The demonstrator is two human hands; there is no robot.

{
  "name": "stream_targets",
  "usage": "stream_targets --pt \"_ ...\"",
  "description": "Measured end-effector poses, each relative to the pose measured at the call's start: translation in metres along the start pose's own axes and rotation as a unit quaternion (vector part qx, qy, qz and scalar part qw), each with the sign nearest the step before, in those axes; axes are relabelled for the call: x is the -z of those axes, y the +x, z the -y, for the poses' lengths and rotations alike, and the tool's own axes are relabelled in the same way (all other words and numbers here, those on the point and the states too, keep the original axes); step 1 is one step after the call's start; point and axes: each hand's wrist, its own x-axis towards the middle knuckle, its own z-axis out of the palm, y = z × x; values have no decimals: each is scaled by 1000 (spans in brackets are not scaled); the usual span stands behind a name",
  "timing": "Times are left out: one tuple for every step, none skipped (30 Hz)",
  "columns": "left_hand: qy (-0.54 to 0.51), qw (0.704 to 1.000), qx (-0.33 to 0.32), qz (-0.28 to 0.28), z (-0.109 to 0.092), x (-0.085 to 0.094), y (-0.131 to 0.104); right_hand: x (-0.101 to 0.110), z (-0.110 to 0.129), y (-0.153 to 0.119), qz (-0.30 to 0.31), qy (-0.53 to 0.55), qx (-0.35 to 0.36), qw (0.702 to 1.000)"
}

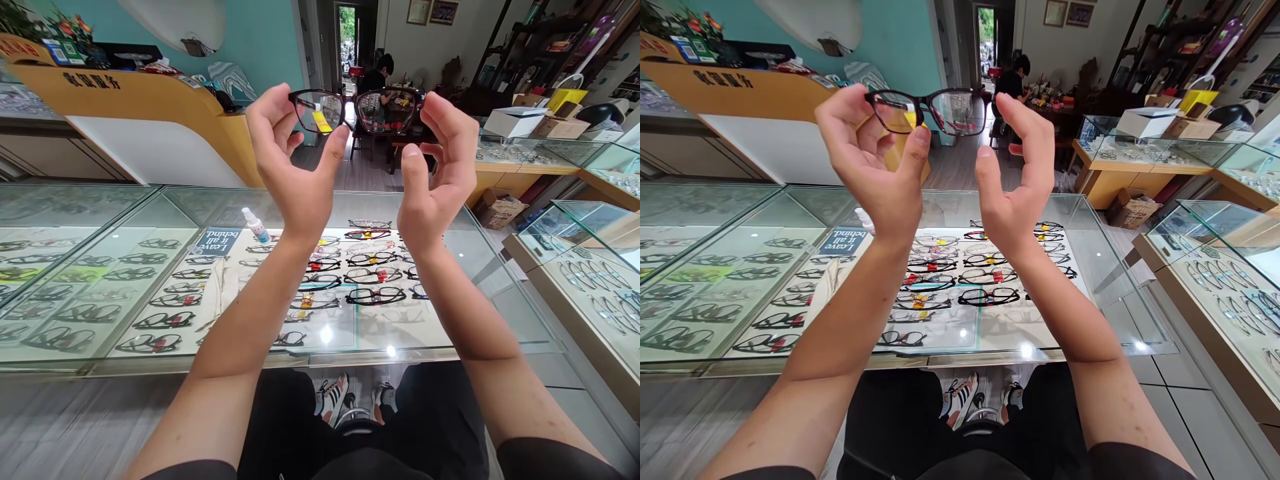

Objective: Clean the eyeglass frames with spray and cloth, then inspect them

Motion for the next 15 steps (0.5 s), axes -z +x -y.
stream_targets --pt "4 1000 5 0 -1 0 -1 -1 -2 0 -4 9 -10 1000" --pt "8 1000 1 -8 -3 0 -2 -1 -5 0 -16 17 -18 1000" --pt "13 1000 -11 -22 -6 -1 -3 0 -9 1 -27 27 -26 999" --pt "19 999 -26 -36 -8 -2 -5 1 -14 2 -29 36 -38 998" --pt "25 998 -42 -50 -11 -2 -7 4 -19 3 -21 44 -54 997" --pt "31 996 -54 -59 -13 -3 -9 8 -25 5 -2 49 -75 996" --pt "36 996 -57 -63 -15 -3 -11 12 -30 7 24 51 -97 994" --pt "41 996 -52 -62 -16 -4 -13 16 -35 9 49 50 -116 991" --pt "46 996 -42 -57 -17 -4 -14 20 -39 11 69 49 -130 988" --pt "50 997 -27 -46 -17 -4 -15 23 -42 12 77 50 -135 987" --pt "53 998 -12 -34 -17 -4 -16 24 -45 12 79 52 -136 986" --pt "54 998 -2 -21 -17 -4 -16 23 -46 12 77 54 -136 986" --pt "53 998 -5 -16 -16 -4 -15 22 -47 11 75 56 -139 986" --pt "50 998 -24 -23 -15 -4 -15 19 -46 10 71 57 -145 985" --pt "48 997 -55 -41 -14 -5 -14 15 -45 8 64 53 -153 985"
